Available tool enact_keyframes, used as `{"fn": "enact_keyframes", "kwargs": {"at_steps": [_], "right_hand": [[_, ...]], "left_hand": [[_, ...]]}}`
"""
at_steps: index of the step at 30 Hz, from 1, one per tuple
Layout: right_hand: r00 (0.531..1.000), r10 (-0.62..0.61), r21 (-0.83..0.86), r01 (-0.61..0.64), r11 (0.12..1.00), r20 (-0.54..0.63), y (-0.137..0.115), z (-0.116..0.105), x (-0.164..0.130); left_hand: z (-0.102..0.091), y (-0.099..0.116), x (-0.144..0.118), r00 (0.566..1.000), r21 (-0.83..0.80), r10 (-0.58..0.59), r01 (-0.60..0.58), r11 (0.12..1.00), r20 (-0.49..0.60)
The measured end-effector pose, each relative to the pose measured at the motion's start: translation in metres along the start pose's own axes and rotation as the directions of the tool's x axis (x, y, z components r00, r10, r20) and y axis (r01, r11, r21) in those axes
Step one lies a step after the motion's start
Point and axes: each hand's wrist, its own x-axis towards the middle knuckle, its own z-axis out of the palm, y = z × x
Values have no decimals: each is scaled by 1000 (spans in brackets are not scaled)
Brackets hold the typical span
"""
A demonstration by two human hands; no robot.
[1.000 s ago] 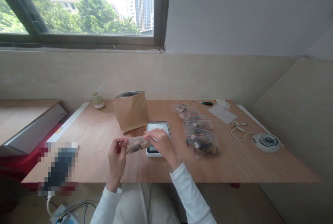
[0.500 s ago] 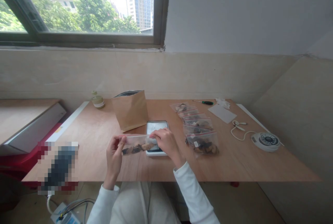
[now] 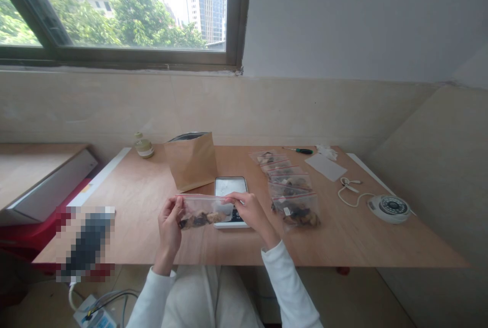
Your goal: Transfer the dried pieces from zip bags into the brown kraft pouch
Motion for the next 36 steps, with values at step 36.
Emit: {"fn": "enact_keyframes", "kwargs": {"at_steps": [36], "right_hand": [[612, 670, 525, -438, 730, -421, 147, -80, -127]], "left_hand": [[-222, 0, 66, 812, 840, 238, 542, 28, -532]]}}
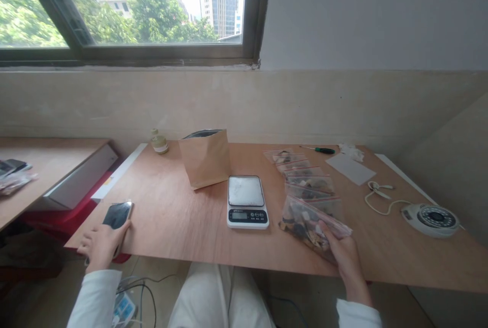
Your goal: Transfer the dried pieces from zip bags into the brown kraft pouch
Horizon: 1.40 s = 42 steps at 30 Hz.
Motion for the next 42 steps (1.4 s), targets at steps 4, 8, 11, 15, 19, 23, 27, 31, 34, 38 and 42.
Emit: {"fn": "enact_keyframes", "kwargs": {"at_steps": [4, 8, 11, 15, 19, 23, 27, 31, 34, 38, 42], "right_hand": [[995, -19, -74, 12, 997, -94, 14, 2, 9], [983, -99, -133, 79, 988, -157, 19, 6, 16], [977, -90, -125, 67, 990, -191, 22, 9, 18], [957, -117, -137, 83, 987, -264, 28, 10, 21], [937, -103, -75, 83, 994, -333, 31, 14, 29], [929, -79, -5, 83, 997, -362, 29, 20, 43], [932, -99, 6, 108, 994, -347, 32, 23, 56], [925, -133, -48, 124, 991, -356, 39, 22, 58], [918, -178, -116, 146, 983, -356, 41, 21, 51], [894, -254, -226, 179, 957, -369, 38, 25, 41], [885, -272, -250, 186, 950, -377, 35, 28, 37]], "left_hand": [[-2, -3, 0, 998, 21, 58, -58, 998, -16], [-7, -19, -10, 988, 84, 145, -150, 985, 56], [-11, -29, -21, 974, 136, 194, -208, 969, 114], [-14, -30, -27, 972, 158, 181, -204, 966, 149], [-14, -27, -27, 979, 151, 143, -165, 975, 147], [-11, -28, -26, 978, 126, 144, -164, 978, 150], [-10, -29, -24, 977, 102, 159, -174, 979, 142], [-11, -28, -21, 974, 78, 155, -170, 982, 164], [-12, -29, -19, 971, 59, 162, -175, 983, 176], [-12, -30, -18, 969, 48, 187, -197, 979, 161], [-13, -25, -12, 961, 49, 214, -226, 973, 176]]}}
